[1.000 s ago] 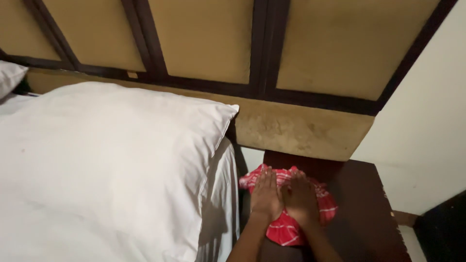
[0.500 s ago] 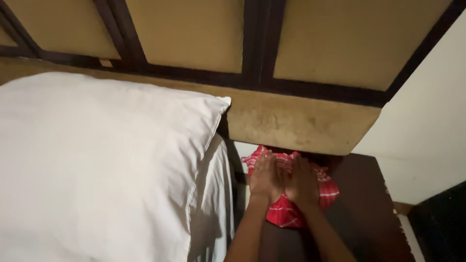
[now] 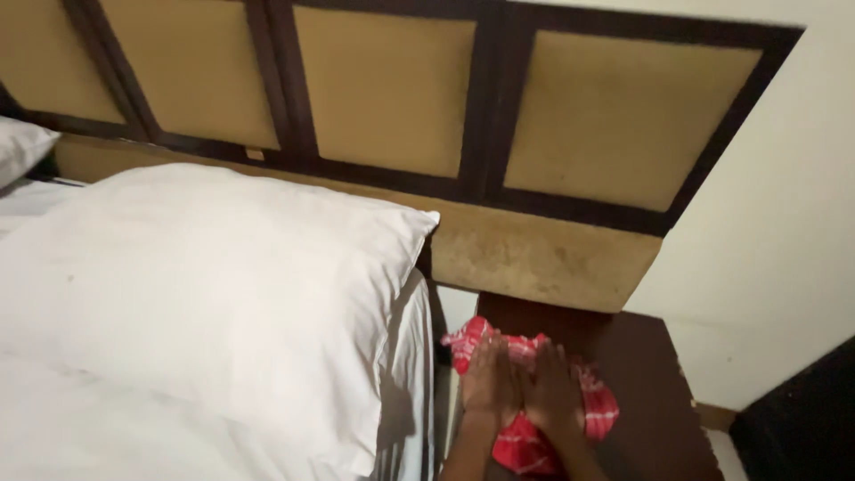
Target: The person wipes the surface of a dark wooden nightstand using a red and white patterned cloth. The camera is positioned overhead and shakes significantly throughout the action.
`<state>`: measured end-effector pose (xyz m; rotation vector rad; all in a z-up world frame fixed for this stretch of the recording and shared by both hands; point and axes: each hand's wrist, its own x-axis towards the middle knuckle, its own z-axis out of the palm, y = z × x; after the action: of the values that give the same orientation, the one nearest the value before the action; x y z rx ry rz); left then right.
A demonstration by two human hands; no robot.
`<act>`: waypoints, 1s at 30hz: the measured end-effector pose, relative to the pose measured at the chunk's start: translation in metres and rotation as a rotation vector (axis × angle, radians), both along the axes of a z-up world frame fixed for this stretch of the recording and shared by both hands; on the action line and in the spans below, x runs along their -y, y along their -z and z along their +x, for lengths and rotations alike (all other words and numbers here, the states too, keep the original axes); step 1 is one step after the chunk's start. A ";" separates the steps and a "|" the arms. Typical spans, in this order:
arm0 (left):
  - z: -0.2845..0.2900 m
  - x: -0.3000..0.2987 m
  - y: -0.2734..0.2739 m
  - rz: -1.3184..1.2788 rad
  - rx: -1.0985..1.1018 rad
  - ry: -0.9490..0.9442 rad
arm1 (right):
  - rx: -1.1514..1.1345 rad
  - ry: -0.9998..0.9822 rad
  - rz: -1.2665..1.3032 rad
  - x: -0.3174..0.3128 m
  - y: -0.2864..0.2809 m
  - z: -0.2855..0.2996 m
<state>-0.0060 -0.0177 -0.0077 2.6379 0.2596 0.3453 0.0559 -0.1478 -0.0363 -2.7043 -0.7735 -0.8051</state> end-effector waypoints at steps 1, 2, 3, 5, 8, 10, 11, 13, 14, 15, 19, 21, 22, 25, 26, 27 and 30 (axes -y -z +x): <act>-0.009 -0.001 -0.015 0.002 0.016 -0.006 | 0.016 -0.006 0.002 -0.001 -0.003 -0.003; -0.024 0.001 -0.026 -0.015 -0.041 0.003 | -0.011 0.007 -0.025 0.000 -0.002 -0.012; -0.038 0.003 -0.038 -0.032 -0.098 0.013 | -0.037 0.020 -0.052 0.002 -0.001 -0.020; -0.052 0.008 -0.038 -0.050 -0.120 0.003 | -0.048 -0.007 0.000 0.003 -0.005 -0.034; -0.074 0.010 -0.050 -0.057 -0.179 -0.028 | -0.107 -0.075 0.082 0.002 -0.030 -0.062; -0.082 0.013 -0.041 -0.052 -0.220 -0.048 | -0.159 -0.116 0.105 0.005 -0.037 -0.077; -0.082 0.014 -0.028 0.041 -0.212 -0.040 | -0.146 -0.116 0.046 0.007 -0.035 -0.079; -0.089 0.016 -0.015 0.144 -0.205 -0.027 | -0.131 -0.112 -0.004 0.010 -0.029 -0.087; -0.092 0.018 -0.017 0.137 -0.204 -0.021 | -0.141 -0.109 0.029 0.013 -0.028 -0.089; -0.095 0.021 -0.019 0.130 -0.204 -0.015 | -0.150 -0.107 0.063 0.016 -0.026 -0.091; -0.119 0.041 -0.042 0.024 -0.209 0.002 | -0.146 -0.123 0.037 0.034 -0.032 -0.104; -0.121 0.050 -0.032 0.071 -0.178 0.023 | -0.224 -0.090 0.090 0.042 -0.037 -0.110; -0.107 0.053 -0.001 0.076 -0.178 0.025 | -0.223 -0.087 0.095 0.048 -0.034 -0.109; -0.076 0.067 0.058 0.434 0.523 -0.133 | -0.153 -0.085 0.111 0.067 -0.024 -0.102; -0.075 0.073 0.054 0.441 0.589 -0.127 | -0.183 -0.059 0.083 0.073 -0.021 -0.098; -0.074 0.079 0.050 0.446 0.654 -0.121 | -0.212 -0.033 0.055 0.079 -0.017 -0.094; -0.113 0.098 -0.063 0.268 -0.373 0.120 | -0.103 -0.011 0.072 0.092 -0.005 -0.088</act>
<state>-0.1187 -0.1156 0.0554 2.9545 0.1817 -0.1686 -0.0317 -0.2402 -0.0314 -2.6518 -0.7224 -0.6715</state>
